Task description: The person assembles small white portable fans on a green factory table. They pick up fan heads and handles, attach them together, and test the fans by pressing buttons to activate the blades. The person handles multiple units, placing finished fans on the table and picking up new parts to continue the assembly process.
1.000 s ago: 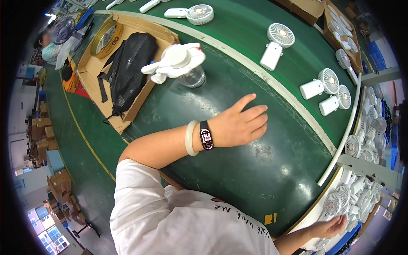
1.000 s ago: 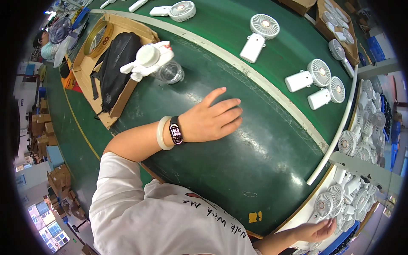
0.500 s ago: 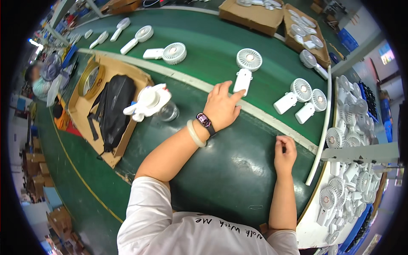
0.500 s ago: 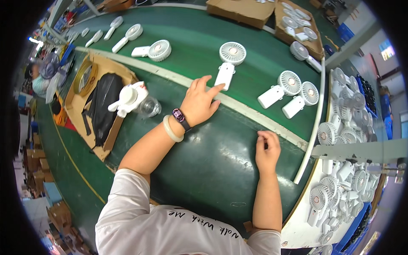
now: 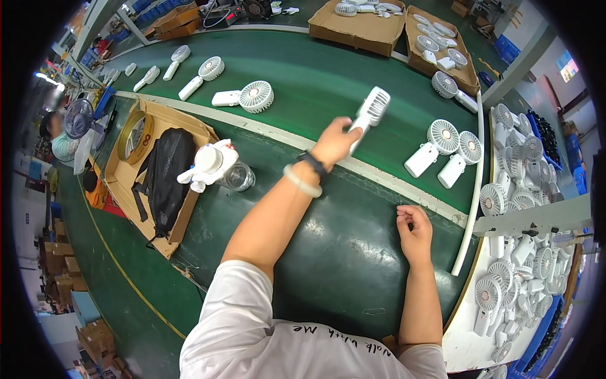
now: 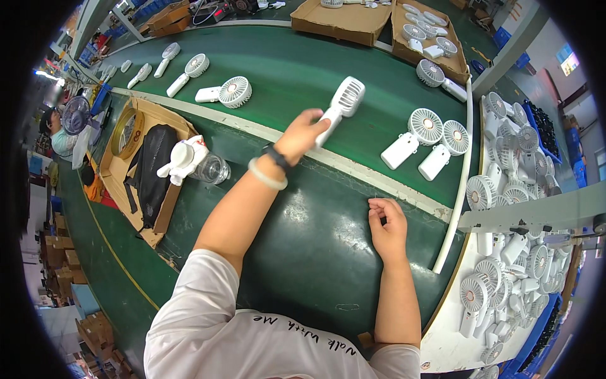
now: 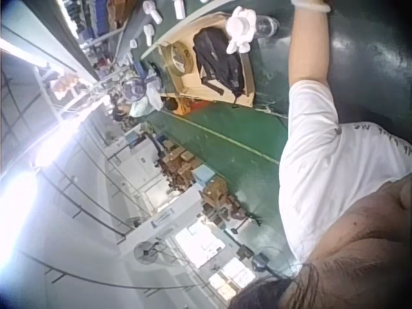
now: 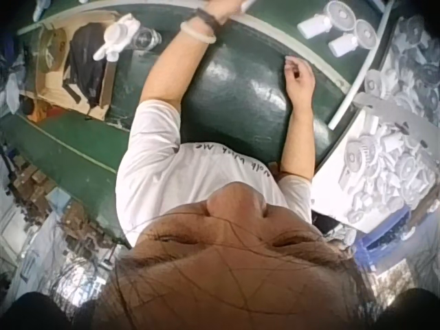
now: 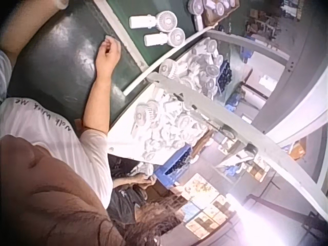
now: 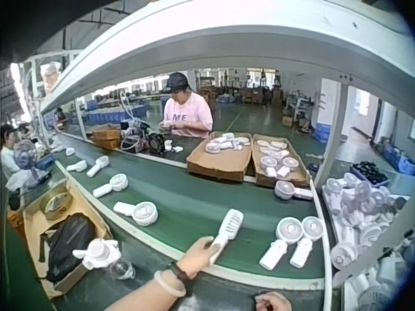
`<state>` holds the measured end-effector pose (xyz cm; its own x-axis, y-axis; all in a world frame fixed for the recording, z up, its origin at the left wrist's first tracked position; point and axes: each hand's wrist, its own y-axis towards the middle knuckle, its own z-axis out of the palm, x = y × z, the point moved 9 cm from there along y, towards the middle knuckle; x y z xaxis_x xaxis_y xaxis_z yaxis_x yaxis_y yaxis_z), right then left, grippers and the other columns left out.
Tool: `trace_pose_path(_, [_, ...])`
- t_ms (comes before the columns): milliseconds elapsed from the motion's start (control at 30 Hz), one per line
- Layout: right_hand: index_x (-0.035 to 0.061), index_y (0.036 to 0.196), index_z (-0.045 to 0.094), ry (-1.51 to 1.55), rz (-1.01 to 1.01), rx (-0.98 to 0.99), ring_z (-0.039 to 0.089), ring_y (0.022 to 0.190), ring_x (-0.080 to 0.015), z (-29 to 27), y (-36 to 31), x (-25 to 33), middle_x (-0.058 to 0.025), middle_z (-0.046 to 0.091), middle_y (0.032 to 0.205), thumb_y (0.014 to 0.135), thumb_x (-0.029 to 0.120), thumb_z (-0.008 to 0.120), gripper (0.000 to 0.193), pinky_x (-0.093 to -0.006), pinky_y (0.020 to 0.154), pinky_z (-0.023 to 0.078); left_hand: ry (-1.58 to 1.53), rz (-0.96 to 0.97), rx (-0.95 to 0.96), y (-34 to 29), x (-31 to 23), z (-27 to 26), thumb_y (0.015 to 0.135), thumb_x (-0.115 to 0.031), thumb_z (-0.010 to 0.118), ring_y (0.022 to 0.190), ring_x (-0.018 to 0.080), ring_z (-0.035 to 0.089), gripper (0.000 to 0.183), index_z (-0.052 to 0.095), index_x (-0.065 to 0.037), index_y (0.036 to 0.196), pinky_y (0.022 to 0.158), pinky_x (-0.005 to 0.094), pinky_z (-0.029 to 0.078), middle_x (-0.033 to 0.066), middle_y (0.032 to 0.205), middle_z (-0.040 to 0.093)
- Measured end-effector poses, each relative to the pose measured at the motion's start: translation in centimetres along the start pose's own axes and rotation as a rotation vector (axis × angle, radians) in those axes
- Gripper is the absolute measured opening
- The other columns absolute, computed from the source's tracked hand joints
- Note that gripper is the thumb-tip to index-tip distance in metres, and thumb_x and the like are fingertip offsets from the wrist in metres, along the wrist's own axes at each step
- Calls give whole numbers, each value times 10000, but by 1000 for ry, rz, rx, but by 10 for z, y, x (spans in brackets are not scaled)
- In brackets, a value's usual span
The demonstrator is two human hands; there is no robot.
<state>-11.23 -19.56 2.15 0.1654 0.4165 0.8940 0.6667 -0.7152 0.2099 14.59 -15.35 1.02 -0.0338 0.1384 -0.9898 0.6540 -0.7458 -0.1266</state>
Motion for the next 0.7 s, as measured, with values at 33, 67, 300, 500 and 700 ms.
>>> trace_pose_path(33, [3, 940, 611, 5, 8, 3, 544, 735, -123, -1, 0, -1, -67, 584, 867, 767, -69, 567, 193, -232, 674, 453, -594, -86, 351, -21, 0, 24, 914, -238, 502, 865, 201, 599, 374, 446, 8, 1190, 730, 296, 508, 124, 1037, 585])
trace_pose_path(67, [2, 943, 611, 10, 17, 6, 543, 737, -122, 0, 0, -2, -66, 584, 870, 767, -69, 565, 195, -232, 677, 453, -857, -174, 546, -51, -2, 35, 930, -218, 476, 874, 201, 598, 335, 450, -6, 1187, 727, 288, 514, 127, 1058, 574])
trace_pose_path(300, [3, 936, 610, 2, -23, -2, 539, 708, -126, -4, 1, -7, -59, 579, 831, 774, -48, 559, 177, -236, 660, 443, -1275, -430, 690, -200, 22, 57, 910, -248, 504, 1072, 267, 546, 505, 307, -76, 1342, 797, 387, 520, 161, 1268, 455])
trace_pose_path(500, [26, 916, 621, -163, -70, 2, 547, 675, -142, 5, 3, 9, -59, 582, 804, 776, -27, 584, 154, -244, 620, 442, -1294, -413, 745, -215, 29, 54, 914, -223, 488, 1129, 306, 511, 512, 288, -44, 1350, 809, 433, 522, 184, 1308, 417])
trace_pose_path(700, [25, 924, 622, -214, -49, 2, 561, 688, -144, 6, 1, 8, -60, 589, 827, 777, -22, 586, 159, -250, 639, 458, -1338, -392, 734, -215, 31, 52, 913, -208, 485, 1129, 321, 508, 524, 273, -17, 1352, 808, 447, 522, 201, 1319, 399])
